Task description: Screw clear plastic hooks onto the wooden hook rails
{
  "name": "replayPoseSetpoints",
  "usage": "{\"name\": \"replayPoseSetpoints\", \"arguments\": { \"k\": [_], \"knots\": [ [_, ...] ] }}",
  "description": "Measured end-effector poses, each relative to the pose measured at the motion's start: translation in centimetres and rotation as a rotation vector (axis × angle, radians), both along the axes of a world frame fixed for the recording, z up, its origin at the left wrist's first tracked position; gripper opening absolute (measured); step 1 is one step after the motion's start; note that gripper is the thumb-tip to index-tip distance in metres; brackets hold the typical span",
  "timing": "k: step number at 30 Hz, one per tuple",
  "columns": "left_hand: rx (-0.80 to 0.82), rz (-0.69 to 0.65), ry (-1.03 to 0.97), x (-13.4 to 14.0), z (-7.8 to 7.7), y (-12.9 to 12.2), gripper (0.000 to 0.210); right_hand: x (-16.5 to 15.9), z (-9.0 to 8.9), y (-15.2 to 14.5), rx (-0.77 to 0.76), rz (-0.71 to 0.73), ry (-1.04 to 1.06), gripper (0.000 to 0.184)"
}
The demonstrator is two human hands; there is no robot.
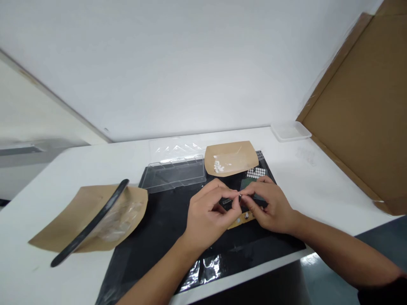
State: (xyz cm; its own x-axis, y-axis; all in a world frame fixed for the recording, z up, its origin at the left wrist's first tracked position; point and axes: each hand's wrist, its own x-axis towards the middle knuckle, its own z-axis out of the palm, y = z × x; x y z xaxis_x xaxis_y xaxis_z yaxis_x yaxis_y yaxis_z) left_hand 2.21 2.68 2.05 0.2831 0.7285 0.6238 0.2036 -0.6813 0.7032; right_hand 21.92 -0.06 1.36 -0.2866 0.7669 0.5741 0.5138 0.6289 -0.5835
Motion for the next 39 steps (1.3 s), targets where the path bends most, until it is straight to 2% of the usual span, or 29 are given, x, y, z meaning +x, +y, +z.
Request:
{"name": "replayPoseSetpoints", "arguments": {
  "k": [4, 9, 14, 17, 22, 26, 29, 34, 39],
  "knots": [
    [-0.119, -0.025, 0.009, -0.1, 0.0, 0.1, 0.007, 0.1, 0.6, 0.0, -0.149, 0.049, 0.114, 0.013],
    [-0.296, -0.151, -0.082, -0.4, 0.0, 0.4, 0.004, 0.4, 1.2, 0.0, -0.52, 0.179, 0.369, 0.023],
    [-0.332, -0.215, -0.119, -0.5, 0.1, 0.5, 0.005, 0.8, 1.2, 0.2, -0.691, 0.307, 0.525, 0.024],
    [-0.312, -0.194, -0.1, -0.4, 0.1, 0.5, 0.005, 0.9, 1.1, 0.4, -0.726, 0.349, 0.563, 0.025],
    [-0.233, -0.111, -0.045, -0.4, 0.1, 0.5, 0.005, 0.9, 1.2, 0.5, -0.741, 0.337, 0.554, 0.024],
    [-0.229, -0.099, -0.031, -0.4, 0.2, 0.3, 0.005, 0.9, 1.2, 0.5, -0.749, 0.351, 0.558, 0.023],
    [-0.293, -0.109, -0.061, -0.3, 0.4, 0.1, 0.004, 0.9, 1.2, 0.5, -0.769, 0.356, 0.564, 0.024],
    [-0.491, -0.135, -0.132, -0.1, 0.6, -0.1, 0.009, 0.9, 1.2, 0.5, -0.794, 0.357, 0.577, 0.026],
    [-0.564, -0.165, -0.144, -0.2, 0.4, 0.0, 0.011, 0.8, 1.3, 0.4, -0.817, 0.38, 0.594, 0.025]
  ]
}}
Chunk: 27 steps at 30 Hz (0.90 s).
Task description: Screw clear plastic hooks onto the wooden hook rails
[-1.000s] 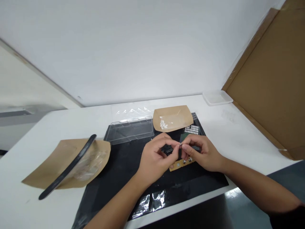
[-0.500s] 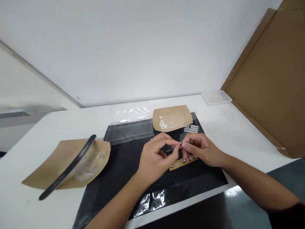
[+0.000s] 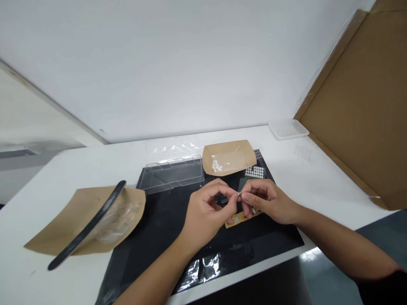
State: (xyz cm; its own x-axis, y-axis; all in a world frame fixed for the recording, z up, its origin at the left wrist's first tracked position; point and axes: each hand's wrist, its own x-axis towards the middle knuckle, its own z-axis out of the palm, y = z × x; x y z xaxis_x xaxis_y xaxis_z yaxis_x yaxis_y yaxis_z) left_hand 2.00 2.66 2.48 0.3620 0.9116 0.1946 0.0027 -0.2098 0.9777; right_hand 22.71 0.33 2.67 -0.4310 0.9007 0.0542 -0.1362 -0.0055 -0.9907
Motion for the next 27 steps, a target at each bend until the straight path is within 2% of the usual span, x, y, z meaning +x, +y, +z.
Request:
{"name": "replayPoseSetpoints", "arguments": {
  "k": [12, 16, 22, 27],
  "knots": [
    [-0.133, -0.136, -0.083, -0.12, 0.31, 0.67, 0.019, 0.04, 0.0, -0.1, 0.021, -0.023, -0.035, 0.023],
    [-0.069, -0.12, -0.042, -0.25, 0.37, 0.74, 0.017, -0.08, 0.34, -0.24, 0.088, -0.067, -0.116, 0.022],
    [0.109, 0.002, 0.128, -0.42, 0.19, 0.54, 0.013, -0.31, 0.27, -0.31, 0.245, -0.152, -0.269, 0.021],
    [0.181, 0.04, 0.148, -0.32, 0.45, 0.47, 0.008, -0.26, -0.01, -0.2, 0.36, -0.175, -0.352, 0.016]
  ]
}}
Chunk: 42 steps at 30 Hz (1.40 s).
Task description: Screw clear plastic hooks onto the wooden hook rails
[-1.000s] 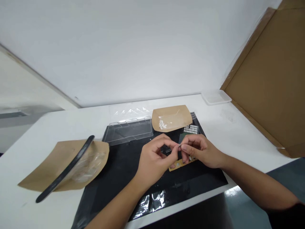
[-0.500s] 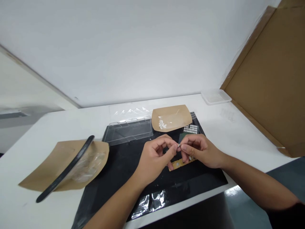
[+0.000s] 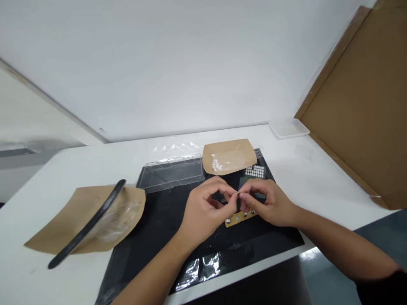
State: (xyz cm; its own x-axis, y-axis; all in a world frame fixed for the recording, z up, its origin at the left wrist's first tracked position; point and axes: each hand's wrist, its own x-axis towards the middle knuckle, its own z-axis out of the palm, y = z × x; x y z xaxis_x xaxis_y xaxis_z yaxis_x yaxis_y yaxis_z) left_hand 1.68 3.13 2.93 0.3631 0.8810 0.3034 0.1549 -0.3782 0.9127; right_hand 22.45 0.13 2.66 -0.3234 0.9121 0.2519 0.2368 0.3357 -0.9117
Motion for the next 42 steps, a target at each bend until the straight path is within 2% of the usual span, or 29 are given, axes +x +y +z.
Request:
{"name": "replayPoseSetpoints", "arguments": {
  "k": [3, 7, 19, 26, 30, 35, 38, 42],
  "knots": [
    [0.013, 0.01, -0.003, 0.1, 0.3, -0.1, 0.007, 0.0, 0.0, 0.0, 0.033, 0.003, -0.012, 0.016],
    [-0.045, -0.009, -0.019, 0.1, 0.3, 0.0, 0.007, -0.1, 0.2, -0.1, 0.028, 0.01, -0.016, 0.017],
    [-0.382, -0.148, -0.182, -0.2, -0.2, 0.4, 0.015, -0.2, 0.3, -0.3, -0.208, 0.07, 0.136, 0.022],
    [-0.492, -0.211, -0.257, -0.4, -0.9, 0.6, 0.022, 0.0, 0.4, -0.2, -0.23, 0.091, 0.176, 0.023],
    [-0.474, -0.233, -0.234, -0.6, -0.8, 0.9, 0.025, 0.0, 0.3, -0.1, -0.18, 0.066, 0.14, 0.021],
    [-0.347, -0.206, -0.132, -0.7, -0.6, 1.2, 0.025, 0.2, 0.1, 0.0, -0.083, 0.022, 0.05, 0.017],
    [-0.269, -0.159, -0.095, -0.7, -0.8, 1.2, 0.024, 0.4, -0.1, 0.3, 0.054, 0.001, -0.048, 0.016],
    [-0.165, -0.164, 0.017, -0.9, -1.0, 1.5, 0.02, 0.7, -0.8, 0.9, 0.226, -0.052, -0.246, 0.014]
  ]
}}
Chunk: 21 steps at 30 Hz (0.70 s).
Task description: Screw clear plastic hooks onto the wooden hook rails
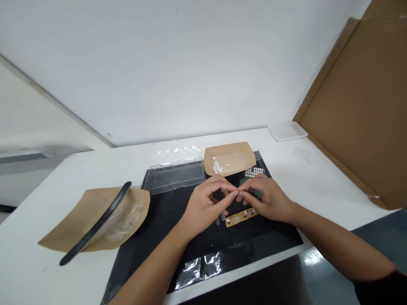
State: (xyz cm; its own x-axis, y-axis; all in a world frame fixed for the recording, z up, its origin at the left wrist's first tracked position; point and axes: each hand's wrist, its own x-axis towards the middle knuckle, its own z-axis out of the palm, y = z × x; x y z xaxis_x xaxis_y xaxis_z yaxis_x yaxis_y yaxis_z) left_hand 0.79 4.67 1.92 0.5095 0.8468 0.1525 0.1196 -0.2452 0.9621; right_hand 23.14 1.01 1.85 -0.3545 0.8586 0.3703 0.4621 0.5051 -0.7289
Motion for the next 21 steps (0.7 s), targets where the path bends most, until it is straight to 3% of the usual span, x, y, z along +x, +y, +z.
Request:
{"name": "replayPoseSetpoints", "arguments": {
  "k": [4, 10, 15, 21],
  "knots": [
    [0.213, -0.048, 0.084, -0.2, -0.1, 0.3, 0.011, 0.4, -0.9, 0.5, -0.026, 0.017, -0.056, 0.015],
    [0.544, -0.156, 0.128, -0.1, -0.2, 0.3, 0.006, 1.0, -1.1, 1.0, -0.073, 0.185, -0.154, 0.013],
    [0.579, -0.24, 0.215, -0.4, 0.2, 0.3, 0.006, 1.5, -0.6, 1.3, -0.099, 0.287, -0.195, 0.026],
    [0.6, -0.295, 0.308, -0.8, 0.6, 0.3, 0.009, 2.1, 0.1, 1.2, -0.059, 0.308, -0.241, 0.039]
  ]
}}
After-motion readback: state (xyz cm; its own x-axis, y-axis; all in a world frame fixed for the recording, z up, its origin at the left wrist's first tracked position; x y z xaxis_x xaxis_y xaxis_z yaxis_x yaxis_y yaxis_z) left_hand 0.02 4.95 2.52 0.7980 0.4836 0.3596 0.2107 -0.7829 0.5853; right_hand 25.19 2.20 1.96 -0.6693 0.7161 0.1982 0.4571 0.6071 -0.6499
